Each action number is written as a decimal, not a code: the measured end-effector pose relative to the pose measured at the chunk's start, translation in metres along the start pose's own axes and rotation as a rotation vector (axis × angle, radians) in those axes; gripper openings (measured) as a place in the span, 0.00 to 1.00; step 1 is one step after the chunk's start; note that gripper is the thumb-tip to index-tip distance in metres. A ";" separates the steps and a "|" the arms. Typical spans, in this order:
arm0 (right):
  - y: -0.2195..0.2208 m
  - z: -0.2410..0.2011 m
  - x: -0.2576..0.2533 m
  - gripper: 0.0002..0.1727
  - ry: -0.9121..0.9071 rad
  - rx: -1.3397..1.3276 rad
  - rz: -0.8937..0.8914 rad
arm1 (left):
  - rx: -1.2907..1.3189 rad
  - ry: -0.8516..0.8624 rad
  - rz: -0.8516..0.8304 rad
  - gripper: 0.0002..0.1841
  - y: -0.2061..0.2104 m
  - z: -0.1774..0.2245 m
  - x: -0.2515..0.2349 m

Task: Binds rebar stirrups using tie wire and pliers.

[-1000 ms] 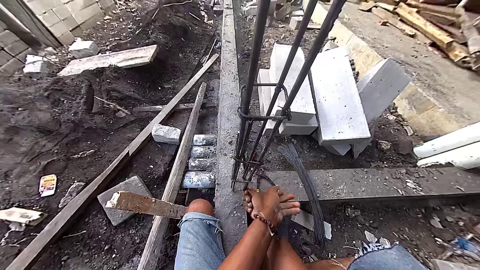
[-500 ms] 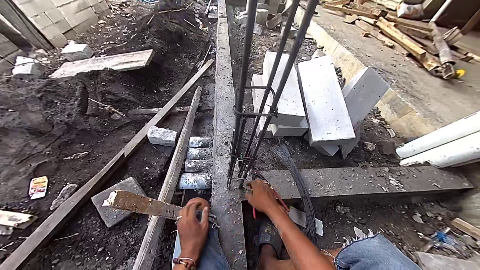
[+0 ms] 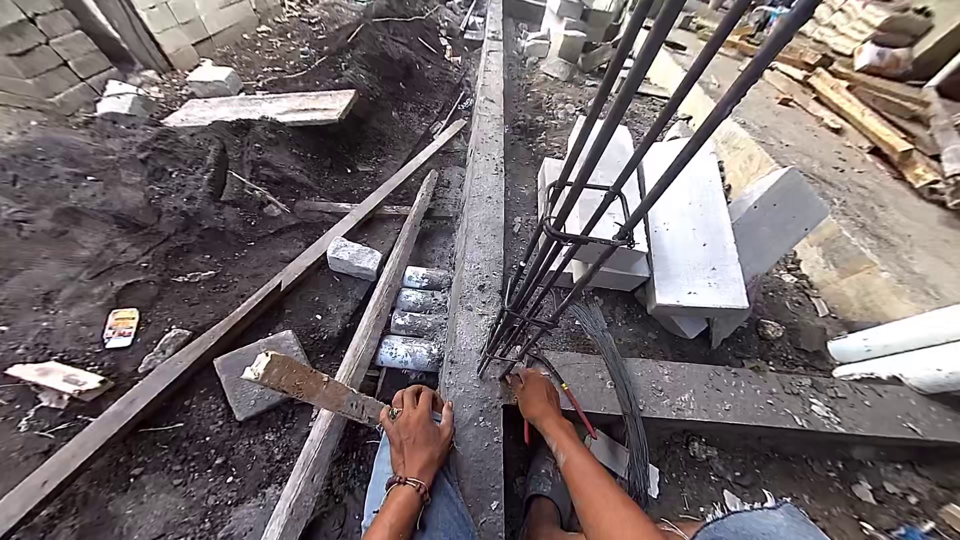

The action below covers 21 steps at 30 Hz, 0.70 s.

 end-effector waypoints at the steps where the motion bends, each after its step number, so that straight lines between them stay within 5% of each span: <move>1: 0.003 0.005 -0.003 0.24 0.022 -0.054 -0.026 | -0.008 0.029 0.007 0.21 -0.002 0.003 0.001; 5: 0.015 0.023 -0.015 0.21 0.084 -0.343 -0.078 | 0.180 0.223 -0.066 0.17 -0.008 0.052 0.000; 8: 0.028 0.034 -0.010 0.18 0.270 -0.665 -0.141 | 0.375 0.036 -0.445 0.21 0.026 0.082 -0.002; 11: 0.039 0.034 0.000 0.19 0.505 -1.009 -0.218 | 0.434 -0.136 -0.610 0.22 0.057 0.096 -0.002; 15: -0.016 0.036 0.003 0.32 0.283 -0.336 -0.063 | 0.566 -0.232 -0.669 0.25 0.078 0.105 0.000; 18: -0.046 0.060 0.027 0.33 0.265 -0.134 0.172 | 0.718 -0.294 -0.732 0.23 0.095 0.103 0.012; 21: -0.027 0.087 0.043 0.64 0.290 0.027 0.190 | 0.941 -0.413 -0.738 0.21 0.101 0.105 0.021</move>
Point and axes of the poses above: each hand's wrist, its own x-axis away from the middle knuckle, its own y-axis out of the palm, z = x × y, the point moved 9 cm from there along -x, towards the middle knuckle
